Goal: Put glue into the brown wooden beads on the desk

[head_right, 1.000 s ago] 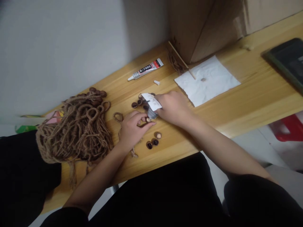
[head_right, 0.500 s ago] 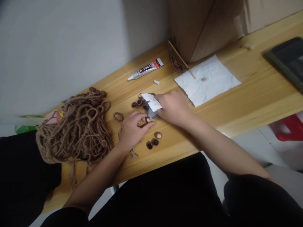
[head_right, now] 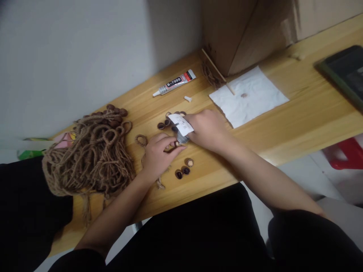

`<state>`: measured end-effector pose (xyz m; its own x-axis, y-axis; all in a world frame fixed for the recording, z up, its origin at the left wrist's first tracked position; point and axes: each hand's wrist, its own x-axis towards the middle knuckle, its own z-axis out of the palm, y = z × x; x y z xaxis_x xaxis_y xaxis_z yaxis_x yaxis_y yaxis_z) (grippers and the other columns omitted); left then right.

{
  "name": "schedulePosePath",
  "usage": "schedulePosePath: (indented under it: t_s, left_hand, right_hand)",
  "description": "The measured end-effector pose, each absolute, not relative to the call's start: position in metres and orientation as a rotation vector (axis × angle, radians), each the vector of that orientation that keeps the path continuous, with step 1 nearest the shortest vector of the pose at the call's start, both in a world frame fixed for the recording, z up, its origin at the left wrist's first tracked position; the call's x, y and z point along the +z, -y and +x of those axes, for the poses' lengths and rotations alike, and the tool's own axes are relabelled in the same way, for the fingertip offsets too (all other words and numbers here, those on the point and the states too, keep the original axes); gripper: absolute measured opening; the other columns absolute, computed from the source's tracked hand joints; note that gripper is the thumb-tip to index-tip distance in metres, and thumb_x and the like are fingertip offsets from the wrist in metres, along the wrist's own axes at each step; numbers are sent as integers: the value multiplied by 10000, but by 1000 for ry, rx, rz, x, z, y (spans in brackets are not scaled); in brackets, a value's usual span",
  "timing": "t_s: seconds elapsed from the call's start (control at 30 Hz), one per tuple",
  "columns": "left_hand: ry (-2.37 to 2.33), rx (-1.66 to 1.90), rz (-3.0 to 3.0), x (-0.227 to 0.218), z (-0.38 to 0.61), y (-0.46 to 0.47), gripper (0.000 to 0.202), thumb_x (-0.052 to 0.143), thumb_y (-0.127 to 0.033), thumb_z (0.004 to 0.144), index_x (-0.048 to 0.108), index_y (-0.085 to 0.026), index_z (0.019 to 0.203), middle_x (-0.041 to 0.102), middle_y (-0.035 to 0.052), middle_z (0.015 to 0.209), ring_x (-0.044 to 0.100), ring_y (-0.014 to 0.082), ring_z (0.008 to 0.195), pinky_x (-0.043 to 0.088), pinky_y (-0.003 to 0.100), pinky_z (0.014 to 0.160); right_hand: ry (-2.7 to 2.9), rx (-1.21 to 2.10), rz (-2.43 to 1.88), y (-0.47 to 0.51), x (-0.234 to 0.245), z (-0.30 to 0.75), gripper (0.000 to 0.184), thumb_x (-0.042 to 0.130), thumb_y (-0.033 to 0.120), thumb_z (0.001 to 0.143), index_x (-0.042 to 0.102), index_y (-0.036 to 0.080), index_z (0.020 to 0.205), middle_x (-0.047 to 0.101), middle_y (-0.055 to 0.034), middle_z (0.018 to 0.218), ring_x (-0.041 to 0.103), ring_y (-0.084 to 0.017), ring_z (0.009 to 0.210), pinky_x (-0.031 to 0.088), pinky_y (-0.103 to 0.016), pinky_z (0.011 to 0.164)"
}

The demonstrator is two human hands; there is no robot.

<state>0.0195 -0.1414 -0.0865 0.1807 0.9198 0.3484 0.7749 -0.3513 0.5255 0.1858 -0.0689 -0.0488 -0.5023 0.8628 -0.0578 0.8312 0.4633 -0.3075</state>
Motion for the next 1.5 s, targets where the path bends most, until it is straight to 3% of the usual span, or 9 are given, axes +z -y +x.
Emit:
schedulePosePath:
  t_s: [0.7,1.5]
  left_hand:
    - [-1618,936,2222,-86,20,141,175,704,-341,782,649,-175,769,592,0,667,539,138,641,431,280,625]
    - [-1610,929,2236,-85,20,141,170,719,-313,768,649,-159,759,593,-2,653,535,142,632,426,281,624]
  right_hand:
    - [2657,428,-1507,68,-46,188,206,481,271,737,652,162,772,623,-75,648,462,-140,540,189,-269,527]
    - [2711,424,-1569,68,-44,187,232,476,292,753,658,160,810,639,-81,697,527,-171,623,208,-269,550]
